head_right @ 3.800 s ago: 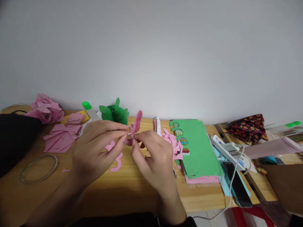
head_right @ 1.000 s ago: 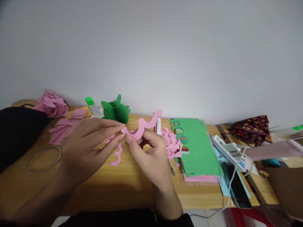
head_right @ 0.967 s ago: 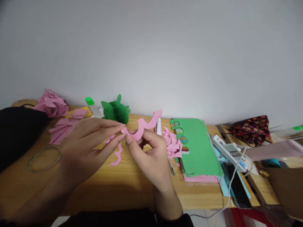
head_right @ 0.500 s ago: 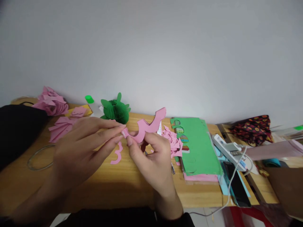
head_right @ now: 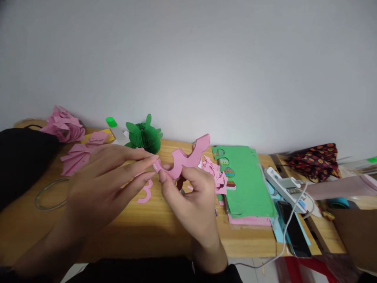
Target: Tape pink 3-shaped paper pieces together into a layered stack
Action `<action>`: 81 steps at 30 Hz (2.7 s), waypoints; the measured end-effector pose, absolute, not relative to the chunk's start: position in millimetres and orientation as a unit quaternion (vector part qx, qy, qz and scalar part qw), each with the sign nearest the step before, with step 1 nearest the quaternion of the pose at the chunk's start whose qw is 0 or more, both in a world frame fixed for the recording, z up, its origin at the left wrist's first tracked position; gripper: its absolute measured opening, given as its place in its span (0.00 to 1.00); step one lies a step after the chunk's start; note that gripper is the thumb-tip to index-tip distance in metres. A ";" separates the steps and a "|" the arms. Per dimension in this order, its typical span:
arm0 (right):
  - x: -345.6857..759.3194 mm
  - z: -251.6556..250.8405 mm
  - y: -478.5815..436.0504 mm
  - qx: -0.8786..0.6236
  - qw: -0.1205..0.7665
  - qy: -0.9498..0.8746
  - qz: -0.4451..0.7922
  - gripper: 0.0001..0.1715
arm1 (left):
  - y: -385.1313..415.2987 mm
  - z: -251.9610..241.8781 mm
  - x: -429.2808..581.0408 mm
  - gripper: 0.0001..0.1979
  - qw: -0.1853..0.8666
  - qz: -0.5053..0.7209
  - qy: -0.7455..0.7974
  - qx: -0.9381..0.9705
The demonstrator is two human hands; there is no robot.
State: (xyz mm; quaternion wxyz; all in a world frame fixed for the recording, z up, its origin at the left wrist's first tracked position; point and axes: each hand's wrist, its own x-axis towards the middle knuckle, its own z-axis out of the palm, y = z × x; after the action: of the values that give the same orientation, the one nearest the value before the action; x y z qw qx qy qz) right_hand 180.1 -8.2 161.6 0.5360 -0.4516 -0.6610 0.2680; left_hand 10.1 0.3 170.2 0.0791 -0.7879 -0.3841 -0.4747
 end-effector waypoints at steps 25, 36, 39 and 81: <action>181.4 164.5 -8.6 -0.457 0.524 -0.676 0.245 0.10 | 0.9 170.3 10.9 0.03 0.090 -0.469 -0.381 -0.792; 180.2 166.3 -8.9 -0.456 0.525 -0.674 0.248 0.13 | 0.6 171.1 9.0 0.07 0.062 -0.456 -0.379 -0.803; 180.8 165.7 -8.5 -0.458 0.520 -0.676 0.251 0.13 | 0.1 171.0 9.2 0.07 0.061 -0.458 -0.377 -0.802; 180.6 169.7 -10.2 -0.456 0.523 -0.669 0.266 0.08 | -1.8 173.3 8.1 0.07 0.052 -0.476 -0.378 -0.792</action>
State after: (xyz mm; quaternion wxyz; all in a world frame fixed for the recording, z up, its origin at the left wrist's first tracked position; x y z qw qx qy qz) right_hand 180.6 -10.2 169.7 0.5230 -0.4565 -0.6688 0.2660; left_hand 8.1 -1.8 173.3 0.0522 -0.7923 -0.3777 -0.4763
